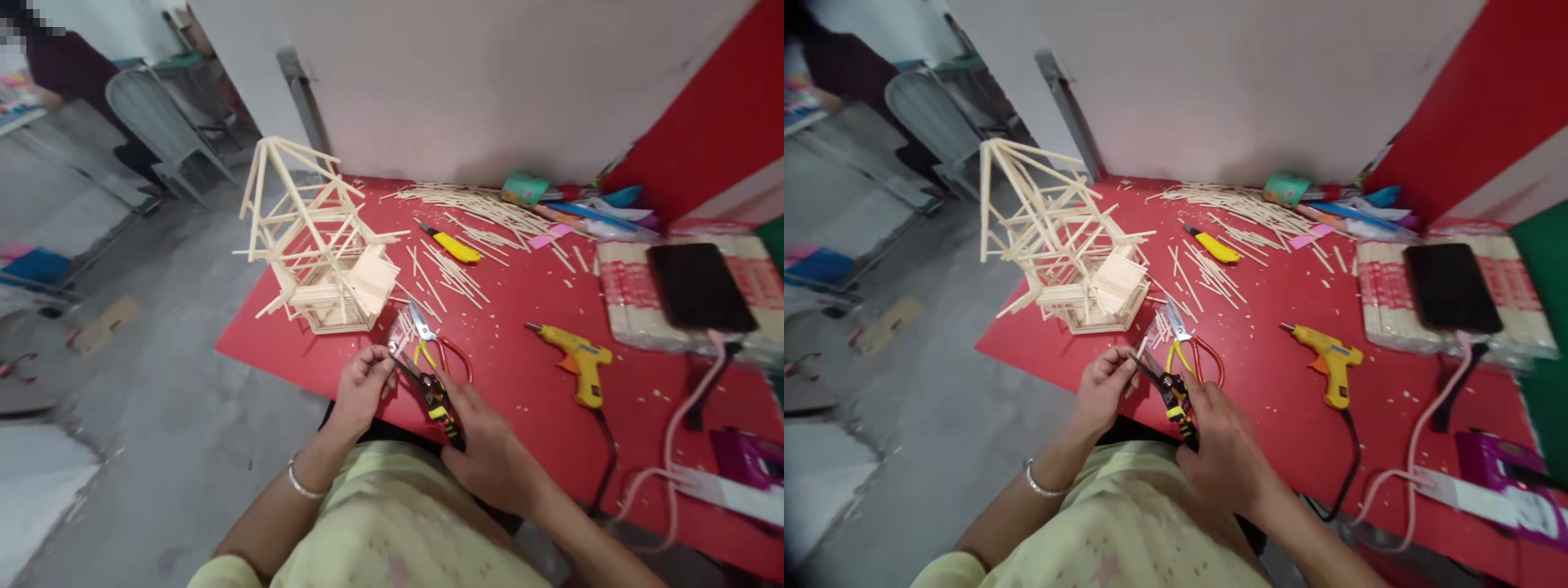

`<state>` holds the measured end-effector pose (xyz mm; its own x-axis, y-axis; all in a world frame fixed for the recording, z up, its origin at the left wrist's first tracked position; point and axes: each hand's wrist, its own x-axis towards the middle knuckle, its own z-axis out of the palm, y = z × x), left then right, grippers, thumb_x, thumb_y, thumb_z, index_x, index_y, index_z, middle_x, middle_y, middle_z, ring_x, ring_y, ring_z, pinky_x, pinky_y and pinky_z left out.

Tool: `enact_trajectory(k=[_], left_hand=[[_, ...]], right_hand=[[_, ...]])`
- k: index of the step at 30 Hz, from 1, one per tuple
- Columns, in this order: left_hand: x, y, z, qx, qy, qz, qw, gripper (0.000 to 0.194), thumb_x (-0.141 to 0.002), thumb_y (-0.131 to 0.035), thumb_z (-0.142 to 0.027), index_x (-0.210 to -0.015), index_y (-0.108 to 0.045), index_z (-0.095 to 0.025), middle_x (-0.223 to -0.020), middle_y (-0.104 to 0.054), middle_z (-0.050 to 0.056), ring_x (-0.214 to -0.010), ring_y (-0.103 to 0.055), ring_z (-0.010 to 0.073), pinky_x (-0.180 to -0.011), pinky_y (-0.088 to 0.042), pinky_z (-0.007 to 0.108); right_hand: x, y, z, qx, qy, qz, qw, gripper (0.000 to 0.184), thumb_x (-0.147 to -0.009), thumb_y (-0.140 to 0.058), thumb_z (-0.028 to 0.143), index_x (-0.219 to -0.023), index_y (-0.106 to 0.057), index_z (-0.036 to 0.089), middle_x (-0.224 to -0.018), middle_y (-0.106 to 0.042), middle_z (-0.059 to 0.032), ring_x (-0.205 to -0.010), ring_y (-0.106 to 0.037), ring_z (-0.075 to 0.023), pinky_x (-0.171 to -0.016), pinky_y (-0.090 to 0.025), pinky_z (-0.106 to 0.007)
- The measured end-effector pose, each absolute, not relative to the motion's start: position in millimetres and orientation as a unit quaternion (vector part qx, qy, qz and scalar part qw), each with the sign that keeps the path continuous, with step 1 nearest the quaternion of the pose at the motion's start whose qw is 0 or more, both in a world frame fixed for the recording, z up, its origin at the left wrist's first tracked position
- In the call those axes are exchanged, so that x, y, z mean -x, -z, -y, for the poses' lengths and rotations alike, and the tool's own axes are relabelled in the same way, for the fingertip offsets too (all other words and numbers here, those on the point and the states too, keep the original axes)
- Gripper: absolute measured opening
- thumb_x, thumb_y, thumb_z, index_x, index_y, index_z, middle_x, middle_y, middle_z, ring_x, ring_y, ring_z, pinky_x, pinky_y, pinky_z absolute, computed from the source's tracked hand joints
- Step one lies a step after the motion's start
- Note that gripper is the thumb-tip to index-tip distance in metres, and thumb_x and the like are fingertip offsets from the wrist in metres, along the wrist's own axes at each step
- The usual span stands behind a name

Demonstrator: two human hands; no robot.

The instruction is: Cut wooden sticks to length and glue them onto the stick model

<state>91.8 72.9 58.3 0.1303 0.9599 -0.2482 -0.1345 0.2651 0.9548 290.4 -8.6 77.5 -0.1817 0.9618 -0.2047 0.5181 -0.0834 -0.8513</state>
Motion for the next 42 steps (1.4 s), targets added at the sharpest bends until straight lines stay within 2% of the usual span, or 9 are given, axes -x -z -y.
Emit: enact_trajectory(k=[8,14,18,22,27,31,35,37,42], left_hand=[[-105,-63,-87,-0.497,-0.39,-0.472,0.615,0.022,-0.085,-0.068,-0.04,-0.083,-0.062,-0.018,-0.059,-0.058,-0.004,-0.049,-0.048,0.0083,-0.05,-0.039,0.02],[-98,-62,-95,-0.509,-0.382,-0.456,0.622,0.021,-0.084,-0.071,-0.038,-0.085,-0.066,-0.017,-0.059,-0.062,-0.003,-0.048,-0.051,0.0081,-0.049,-0.041,0.019],[-95,-67,-97,-0.653,-0.372,-0.401,0.524,0.017,-0.09,-0.065,-0.033,-0.091,-0.073,-0.017,-0.07,-0.068,0.001,-0.058,-0.059,0.0112,-0.056,-0.046,0.022],[-95,-67,-102,-0.744,-0.382,-0.343,0.427,0.022,-0.094,-0.058,-0.025,-0.077,-0.069,-0.017,-0.069,-0.065,0.002,-0.065,-0.059,0.0125,-0.064,-0.045,0.023],[-93,-67,-109,-0.678,-0.304,-0.311,0.593,0.033,-0.097,-0.056,-0.032,-0.069,-0.063,-0.016,-0.056,-0.058,-0.001,-0.053,-0.052,0.0092,-0.056,-0.04,0.021],[-92,-65,-107,-0.595,-0.284,-0.304,0.688,0.035,-0.093,-0.063,-0.038,-0.068,-0.062,-0.014,-0.055,-0.057,-0.001,-0.05,-0.049,0.0073,-0.051,-0.036,0.019],[-91,-67,-102,-0.446,-0.251,-0.303,0.804,0.031,-0.083,-0.074,-0.042,-0.078,-0.067,-0.012,-0.047,-0.053,-0.004,-0.034,-0.03,0.0022,-0.036,-0.02,0.016],[-91,-71,-101,-0.377,-0.219,-0.281,0.855,0.03,-0.08,-0.078,-0.04,-0.082,-0.068,-0.012,-0.046,-0.054,-0.005,-0.03,-0.023,0.0005,-0.033,-0.016,0.016],[-90,-81,-100,-0.239,-0.147,-0.179,0.943,0.022,-0.08,-0.076,-0.032,-0.082,-0.066,-0.012,-0.041,-0.049,-0.007,-0.025,-0.017,0.0008,-0.027,-0.019,0.014]], right_hand=[[-286,-77,4,0.615,-0.363,0.631,0.303,0.096,-0.069,-0.061,0.009,-0.158,-0.03,0.028,-0.129,-0.055,-0.015,-0.119,-0.053,-0.0371,-0.103,-0.041,-0.053],[-279,-69,1,0.64,-0.331,0.634,0.283,0.094,-0.072,-0.061,0.01,-0.157,-0.028,0.029,-0.13,-0.055,-0.0136,-0.118,-0.056,-0.0337,-0.098,-0.047,-0.049],[-279,-63,5,0.651,-0.285,0.645,0.282,0.094,-0.073,-0.059,0.01,-0.158,-0.023,0.028,-0.126,-0.057,-0.0133,-0.113,-0.058,-0.0319,-0.096,-0.05,-0.049],[-286,-69,4,0.646,-0.312,0.641,0.272,0.092,-0.073,-0.058,0.009,-0.156,-0.027,0.03,-0.125,-0.058,-0.0113,-0.114,-0.059,-0.0303,-0.097,-0.05,-0.048],[-295,-76,3,0.615,-0.347,0.653,0.276,0.096,-0.066,-0.057,0.005,-0.155,-0.03,0.029,-0.139,-0.052,-0.0108,-0.129,-0.052,-0.0301,-0.11,-0.042,-0.048],[-294,-68,7,0.612,-0.304,0.669,0.292,0.095,-0.068,-0.057,0.006,-0.156,-0.028,0.027,-0.132,-0.055,-0.0134,-0.121,-0.056,-0.0315,-0.103,-0.047,-0.049],[-298,-62,9,0.598,-0.311,0.685,0.277,0.097,-0.068,-0.057,0.006,-0.157,-0.026,0.027,-0.126,-0.057,-0.0135,-0.116,-0.058,-0.0306,-0.098,-0.05,-0.047],[-303,-62,7,0.568,-0.326,0.702,0.279,0.099,-0.068,-0.057,0.005,-0.158,-0.023,0.028,-0.134,-0.055,-0.0136,-0.123,-0.055,-0.0302,-0.103,-0.048,-0.047],[-317,-64,2,0.514,-0.302,0.751,0.282,0.101,-0.072,-0.06,0.008,-0.16,-0.017,0.031,-0.155,-0.04,-0.0123,-0.141,-0.04,-0.0312,-0.114,-0.038,-0.049]])
